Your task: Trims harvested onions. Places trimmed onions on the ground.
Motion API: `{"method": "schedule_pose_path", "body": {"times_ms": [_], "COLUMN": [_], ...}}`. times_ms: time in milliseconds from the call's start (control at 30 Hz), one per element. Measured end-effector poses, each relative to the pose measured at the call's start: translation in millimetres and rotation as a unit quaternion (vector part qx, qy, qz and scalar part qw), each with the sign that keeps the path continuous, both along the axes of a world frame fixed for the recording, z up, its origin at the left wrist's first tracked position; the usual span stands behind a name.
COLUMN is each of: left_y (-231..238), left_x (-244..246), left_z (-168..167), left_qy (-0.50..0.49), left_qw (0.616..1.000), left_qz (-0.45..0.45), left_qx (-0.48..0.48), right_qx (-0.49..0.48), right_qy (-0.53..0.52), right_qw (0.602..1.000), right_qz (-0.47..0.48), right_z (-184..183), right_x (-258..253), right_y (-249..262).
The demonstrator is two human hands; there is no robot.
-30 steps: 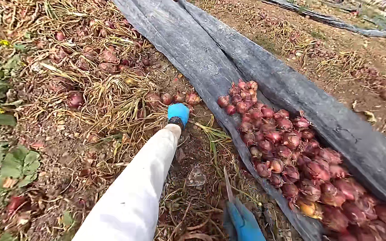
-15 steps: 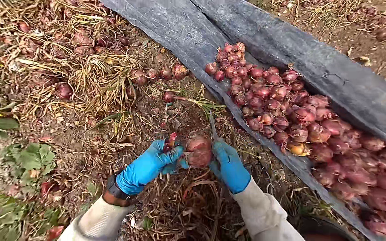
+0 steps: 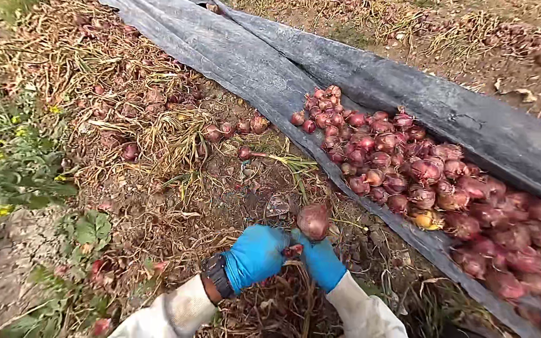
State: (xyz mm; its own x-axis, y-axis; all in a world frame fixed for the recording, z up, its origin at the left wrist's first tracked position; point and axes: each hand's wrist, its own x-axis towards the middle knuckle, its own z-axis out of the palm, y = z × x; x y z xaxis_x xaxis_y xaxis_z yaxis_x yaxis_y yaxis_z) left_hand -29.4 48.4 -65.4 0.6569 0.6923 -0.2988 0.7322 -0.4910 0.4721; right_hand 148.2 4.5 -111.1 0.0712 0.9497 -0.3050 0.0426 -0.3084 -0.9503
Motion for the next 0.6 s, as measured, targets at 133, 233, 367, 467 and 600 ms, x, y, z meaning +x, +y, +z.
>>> {"method": "schedule_pose_path", "body": {"times_ms": [133, 233, 367, 467, 600], "left_y": [84.4, 176.3, 273.6, 293.5, 299.6], "left_x": [-14.3, -37.4, -24.5, -16.9, -33.7], "left_z": [-30.6, -62.1, -110.9, -123.6, -116.1], "left_qy": [0.031, -0.031, -0.081, -0.036, -0.038], "left_qw": [0.974, 0.886, 0.753, 0.751, 0.779], "left_qz": [0.220, 0.462, 0.649, 0.656, 0.613], "left_qx": [0.034, -0.027, -0.069, -0.073, -0.125], "right_qx": [0.059, 0.058, 0.097, 0.006, -0.127], "right_qy": [-0.133, -0.166, -0.101, -0.105, -0.080], "right_qw": [0.989, 0.982, 0.990, 0.993, 0.988], "right_qz": [0.001, -0.072, -0.022, 0.048, 0.033], "right_z": [6.4, 45.2, 68.1, 39.8, -0.9], "right_x": [25.4, 52.9, 39.5, 18.8, 32.3], "right_y": [68.3, 143.3, 154.7, 111.5, 70.7]}}
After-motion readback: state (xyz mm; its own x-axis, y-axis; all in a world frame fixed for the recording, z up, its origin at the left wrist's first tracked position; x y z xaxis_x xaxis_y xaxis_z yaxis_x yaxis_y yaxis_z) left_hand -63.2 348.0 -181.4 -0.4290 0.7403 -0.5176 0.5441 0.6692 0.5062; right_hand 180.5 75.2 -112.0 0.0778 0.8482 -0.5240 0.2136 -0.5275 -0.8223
